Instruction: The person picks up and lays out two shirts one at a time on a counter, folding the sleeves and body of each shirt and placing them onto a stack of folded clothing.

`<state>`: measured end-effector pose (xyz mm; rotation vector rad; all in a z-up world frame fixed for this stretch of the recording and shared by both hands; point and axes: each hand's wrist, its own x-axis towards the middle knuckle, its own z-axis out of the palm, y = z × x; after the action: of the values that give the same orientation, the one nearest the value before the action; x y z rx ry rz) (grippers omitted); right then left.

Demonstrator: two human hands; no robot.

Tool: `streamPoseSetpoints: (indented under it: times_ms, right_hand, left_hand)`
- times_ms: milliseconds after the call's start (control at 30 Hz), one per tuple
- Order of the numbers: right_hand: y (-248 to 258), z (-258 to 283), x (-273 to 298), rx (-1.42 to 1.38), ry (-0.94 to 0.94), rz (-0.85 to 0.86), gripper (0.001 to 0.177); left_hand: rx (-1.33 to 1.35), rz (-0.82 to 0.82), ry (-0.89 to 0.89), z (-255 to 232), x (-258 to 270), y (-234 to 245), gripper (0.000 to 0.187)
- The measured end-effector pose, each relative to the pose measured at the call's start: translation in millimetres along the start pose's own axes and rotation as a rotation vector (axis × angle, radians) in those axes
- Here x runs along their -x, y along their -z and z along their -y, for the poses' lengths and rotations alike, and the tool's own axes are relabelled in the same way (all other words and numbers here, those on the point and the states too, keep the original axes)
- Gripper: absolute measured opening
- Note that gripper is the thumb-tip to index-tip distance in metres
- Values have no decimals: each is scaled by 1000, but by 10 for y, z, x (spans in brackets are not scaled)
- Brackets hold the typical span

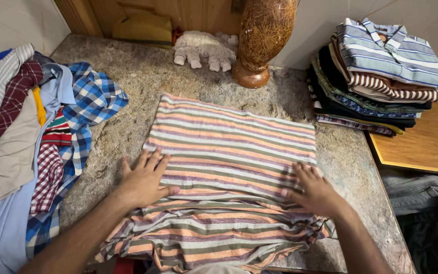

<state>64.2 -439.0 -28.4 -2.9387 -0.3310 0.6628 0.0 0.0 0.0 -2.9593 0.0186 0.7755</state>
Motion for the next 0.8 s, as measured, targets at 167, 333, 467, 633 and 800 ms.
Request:
streamPoseSetpoints:
  times_ms: [167,333,467,633,800]
  right_hand:
    - [276,351,-439,-16,54,-251,95]
    - [215,979,-1381,76,97,-297,94]
    - [108,902,-1866,91,103,-424,93]
    - [200,26,-1987,133,-34,-274,93]
    - [234,-870,-1949,42,-96,-438,85]
  left_hand:
    - [89,-302,-144,-56,-378,334,90]
    - [248,-415,-262,-586,-1320,549,86]
    - [176,-394,-160,-586,-1752,458,94]
    - [140,-384,-18,89,-1940,402,91]
    - [170,-375,39,703,-2087,261,78]
